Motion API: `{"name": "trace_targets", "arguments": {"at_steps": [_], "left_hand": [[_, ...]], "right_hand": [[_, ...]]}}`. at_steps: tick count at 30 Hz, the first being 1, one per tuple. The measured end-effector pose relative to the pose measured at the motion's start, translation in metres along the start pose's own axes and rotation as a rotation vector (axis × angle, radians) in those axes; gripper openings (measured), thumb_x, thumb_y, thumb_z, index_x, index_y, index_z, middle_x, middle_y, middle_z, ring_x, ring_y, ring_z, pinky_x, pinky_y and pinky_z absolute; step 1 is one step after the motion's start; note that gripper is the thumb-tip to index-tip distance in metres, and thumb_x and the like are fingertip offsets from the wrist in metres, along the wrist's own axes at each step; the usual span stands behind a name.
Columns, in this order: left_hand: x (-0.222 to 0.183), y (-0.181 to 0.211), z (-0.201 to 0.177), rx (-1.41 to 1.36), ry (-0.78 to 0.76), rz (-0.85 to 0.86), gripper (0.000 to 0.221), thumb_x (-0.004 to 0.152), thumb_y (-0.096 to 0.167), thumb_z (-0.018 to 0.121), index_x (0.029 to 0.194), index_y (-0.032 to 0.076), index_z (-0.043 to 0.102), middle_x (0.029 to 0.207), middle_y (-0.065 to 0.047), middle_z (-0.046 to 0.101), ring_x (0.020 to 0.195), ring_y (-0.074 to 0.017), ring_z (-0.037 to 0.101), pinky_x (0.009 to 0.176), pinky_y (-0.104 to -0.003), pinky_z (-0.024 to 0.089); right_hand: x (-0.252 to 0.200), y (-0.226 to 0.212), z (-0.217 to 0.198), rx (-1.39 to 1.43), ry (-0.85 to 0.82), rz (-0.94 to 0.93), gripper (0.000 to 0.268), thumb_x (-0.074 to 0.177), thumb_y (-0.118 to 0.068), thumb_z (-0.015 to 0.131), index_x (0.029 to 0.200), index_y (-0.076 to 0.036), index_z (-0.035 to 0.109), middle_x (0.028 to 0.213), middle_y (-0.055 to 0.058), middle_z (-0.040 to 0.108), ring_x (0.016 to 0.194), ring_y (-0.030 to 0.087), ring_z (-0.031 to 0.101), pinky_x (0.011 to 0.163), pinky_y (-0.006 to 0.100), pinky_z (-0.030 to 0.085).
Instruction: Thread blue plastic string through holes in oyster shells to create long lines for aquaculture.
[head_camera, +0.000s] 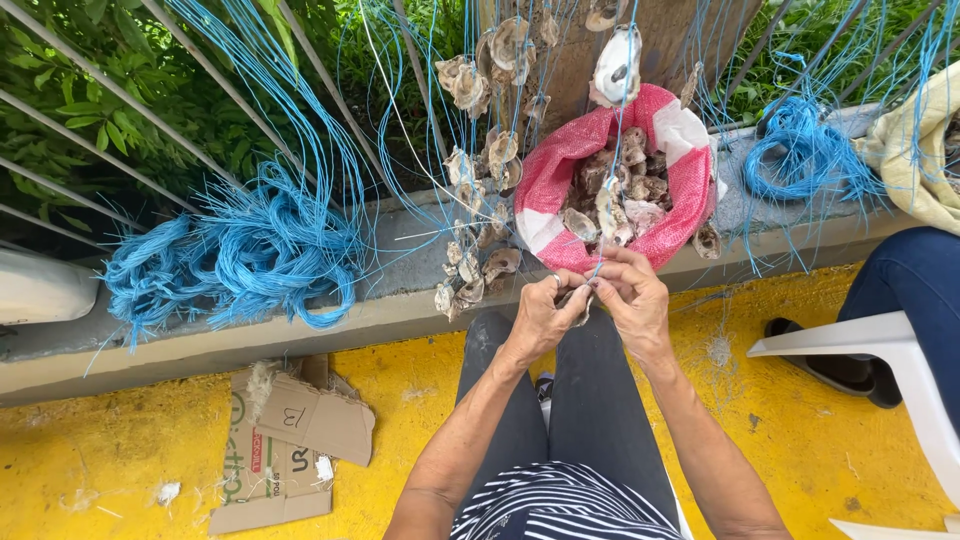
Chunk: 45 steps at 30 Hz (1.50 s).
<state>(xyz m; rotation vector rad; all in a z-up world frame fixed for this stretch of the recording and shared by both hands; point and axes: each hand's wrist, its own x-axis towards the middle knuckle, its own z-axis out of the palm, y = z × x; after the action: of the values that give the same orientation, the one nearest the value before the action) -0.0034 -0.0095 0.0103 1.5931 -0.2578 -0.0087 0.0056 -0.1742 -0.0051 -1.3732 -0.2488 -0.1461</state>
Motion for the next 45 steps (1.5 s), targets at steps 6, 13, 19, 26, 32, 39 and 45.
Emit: {"name": "trace_targets", "arguments": {"at_steps": [6,13,19,26,32,39,45], "left_hand": [[0.010,-0.010,0.001,0.494,0.087,0.344,0.025,0.098,0.012,0.069,0.117,0.000,0.059,0.081,-0.012,0.072,0.071,-0.0234,0.072,0.062,-0.034,0.055],[0.020,-0.021,0.004,0.619,0.107,0.404,0.014,0.099,0.009,0.067,0.110,0.005,0.058,0.078,-0.012,0.072,0.075,-0.0284,0.075,0.065,-0.040,0.058],[0.023,-0.018,0.022,0.290,0.097,0.263,0.015,0.102,0.002,0.060,0.116,0.001,0.056,0.090,-0.014,0.074,0.083,-0.0237,0.078,0.068,-0.034,0.062],[0.028,-0.036,0.039,0.167,0.101,0.307,0.026,0.102,-0.001,0.058,0.127,0.000,0.059,0.103,-0.015,0.075,0.092,-0.0188,0.076,0.076,-0.030,0.062],[0.025,-0.035,0.036,0.067,0.044,0.147,0.031,0.103,-0.001,0.059,0.132,0.004,0.069,0.096,-0.007,0.076,0.084,-0.0092,0.070,0.072,-0.025,0.057],[0.014,-0.034,0.045,-0.103,0.008,0.029,0.031,0.105,0.004,0.051,0.132,0.004,0.066,0.099,-0.004,0.072,0.087,-0.0071,0.068,0.075,-0.024,0.057],[0.013,-0.023,0.054,-0.087,0.046,0.016,0.029,0.103,0.016,0.057,0.127,0.001,0.066,0.094,-0.003,0.068,0.082,-0.0075,0.066,0.074,-0.024,0.056]], "right_hand": [[-0.006,-0.014,0.000,-0.653,0.100,-0.165,0.013,0.092,-0.003,0.073,0.104,0.002,0.069,0.128,0.012,0.062,0.097,0.016,0.070,0.084,0.028,0.059],[-0.035,-0.034,-0.001,-0.713,0.026,-0.386,0.003,0.098,-0.003,0.061,0.097,-0.002,0.063,0.119,0.013,0.064,0.107,0.022,0.064,0.091,0.032,0.052],[-0.073,0.029,-0.011,-0.279,0.039,-0.024,0.011,0.107,-0.010,0.051,0.109,-0.003,0.059,0.072,0.000,0.055,0.063,0.007,0.050,0.060,0.023,0.045],[-0.095,0.045,-0.006,-0.094,0.034,0.107,0.015,0.110,-0.011,0.044,0.111,-0.002,0.056,0.064,-0.005,0.042,0.053,0.003,0.038,0.048,0.023,0.033],[-0.108,0.053,-0.001,-0.301,-0.019,0.237,0.028,0.102,-0.007,0.041,0.119,-0.002,0.063,0.055,-0.007,0.043,0.046,0.004,0.040,0.044,0.024,0.037],[-0.111,0.060,0.001,-0.379,0.009,0.267,0.032,0.099,-0.006,0.042,0.125,-0.003,0.060,0.054,-0.004,0.044,0.045,0.005,0.043,0.044,0.025,0.038],[-0.114,0.078,-0.007,-0.410,0.029,0.277,0.023,0.099,-0.007,0.044,0.113,-0.004,0.063,0.055,-0.002,0.045,0.047,0.006,0.043,0.045,0.026,0.038]]}}
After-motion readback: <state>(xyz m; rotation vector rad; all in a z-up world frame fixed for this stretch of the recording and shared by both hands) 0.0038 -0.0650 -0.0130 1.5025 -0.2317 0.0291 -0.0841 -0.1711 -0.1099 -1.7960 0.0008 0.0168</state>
